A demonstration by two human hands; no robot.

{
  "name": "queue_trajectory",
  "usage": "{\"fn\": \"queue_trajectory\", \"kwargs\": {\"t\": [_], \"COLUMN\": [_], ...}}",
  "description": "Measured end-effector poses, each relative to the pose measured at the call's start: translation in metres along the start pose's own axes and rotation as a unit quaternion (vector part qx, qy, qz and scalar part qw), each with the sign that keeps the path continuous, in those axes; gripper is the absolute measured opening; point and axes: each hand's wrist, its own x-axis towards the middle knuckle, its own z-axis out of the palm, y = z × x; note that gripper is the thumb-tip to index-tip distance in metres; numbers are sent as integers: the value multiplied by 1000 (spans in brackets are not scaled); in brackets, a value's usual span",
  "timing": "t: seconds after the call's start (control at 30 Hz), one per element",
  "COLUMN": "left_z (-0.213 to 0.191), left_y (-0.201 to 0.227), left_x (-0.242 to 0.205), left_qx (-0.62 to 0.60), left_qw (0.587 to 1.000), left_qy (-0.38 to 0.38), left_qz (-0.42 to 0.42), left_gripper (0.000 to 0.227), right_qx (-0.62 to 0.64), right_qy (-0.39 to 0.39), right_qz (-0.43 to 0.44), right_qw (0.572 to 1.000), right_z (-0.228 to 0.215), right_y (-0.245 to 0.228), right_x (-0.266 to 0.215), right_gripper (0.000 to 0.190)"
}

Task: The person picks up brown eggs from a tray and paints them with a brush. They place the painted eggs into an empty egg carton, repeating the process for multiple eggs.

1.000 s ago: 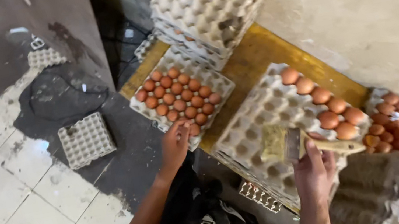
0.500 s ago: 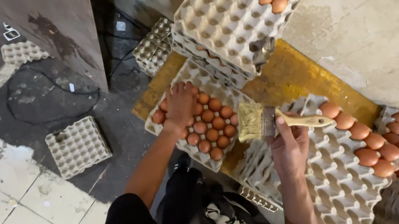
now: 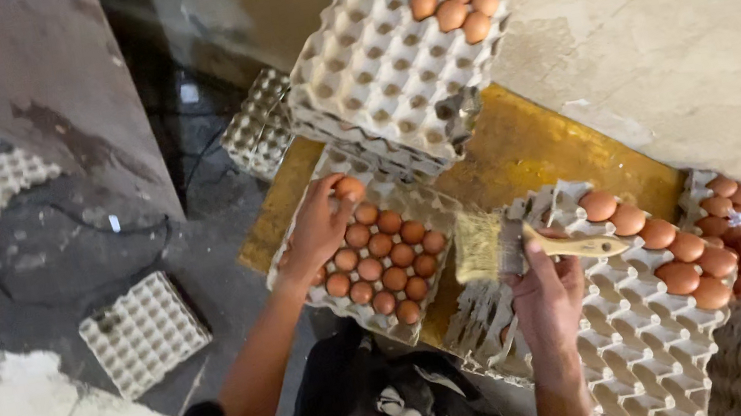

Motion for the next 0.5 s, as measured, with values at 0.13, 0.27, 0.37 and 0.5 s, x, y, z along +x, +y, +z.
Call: {"fn": "queue_trajectory", "kwargs": {"t": [0.13, 0.27, 0.37, 0.5], "left_z": [-9, 55, 76, 103], "left_y": [91, 130, 183, 225], "left_x": [-6, -29, -52, -80], "left_qx": [-512, -630, -547, -479], "left_qw": [818, 735, 806, 853], "left_qy": [-126, -164, -153, -184], "left_qz": [-229, -190, -164, -96], "left_gripper": [44, 49, 48, 59], "right_qx": [28, -76, -179, -202], "right_qy": [13, 26, -2, -51], "right_qz": [-32, -109, -140, -125], "right_qw": [999, 991, 974, 970], "right_z": [-18, -36, -39, -57], "right_y": [-14, -29, -51, -84], "right_x": [2, -6, -23, -39], "right_gripper": [21, 36, 44, 46]}}
